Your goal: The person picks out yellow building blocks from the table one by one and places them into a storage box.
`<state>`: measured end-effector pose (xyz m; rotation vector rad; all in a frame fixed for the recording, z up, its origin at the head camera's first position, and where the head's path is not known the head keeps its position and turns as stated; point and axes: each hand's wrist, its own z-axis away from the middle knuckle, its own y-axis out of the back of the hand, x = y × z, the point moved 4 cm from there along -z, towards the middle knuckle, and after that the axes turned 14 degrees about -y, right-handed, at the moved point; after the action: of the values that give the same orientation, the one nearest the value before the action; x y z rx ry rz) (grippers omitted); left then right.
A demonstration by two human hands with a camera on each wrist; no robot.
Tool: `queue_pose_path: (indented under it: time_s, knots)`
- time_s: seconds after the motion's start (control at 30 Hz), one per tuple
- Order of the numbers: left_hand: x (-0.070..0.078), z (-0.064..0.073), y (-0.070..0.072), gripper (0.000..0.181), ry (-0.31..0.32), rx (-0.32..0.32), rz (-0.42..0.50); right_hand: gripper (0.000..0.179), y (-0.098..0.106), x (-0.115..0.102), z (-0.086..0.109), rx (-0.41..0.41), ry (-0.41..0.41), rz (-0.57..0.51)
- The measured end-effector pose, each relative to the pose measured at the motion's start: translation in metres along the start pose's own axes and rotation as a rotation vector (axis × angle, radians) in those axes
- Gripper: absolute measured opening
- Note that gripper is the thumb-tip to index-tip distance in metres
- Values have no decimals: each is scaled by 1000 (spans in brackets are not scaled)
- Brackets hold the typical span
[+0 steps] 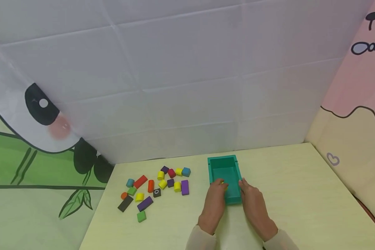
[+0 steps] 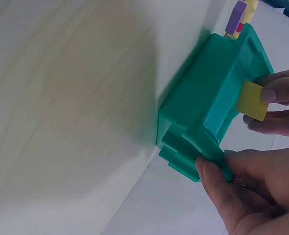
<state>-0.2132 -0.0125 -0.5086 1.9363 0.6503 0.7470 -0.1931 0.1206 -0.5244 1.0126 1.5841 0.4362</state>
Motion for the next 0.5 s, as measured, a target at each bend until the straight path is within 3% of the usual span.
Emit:
queue_pose_path:
  time_s: [0.5]
  knots:
    - [0,-1,-10,26,-8,10,-16,36,-2,1,0,1,-5,2]
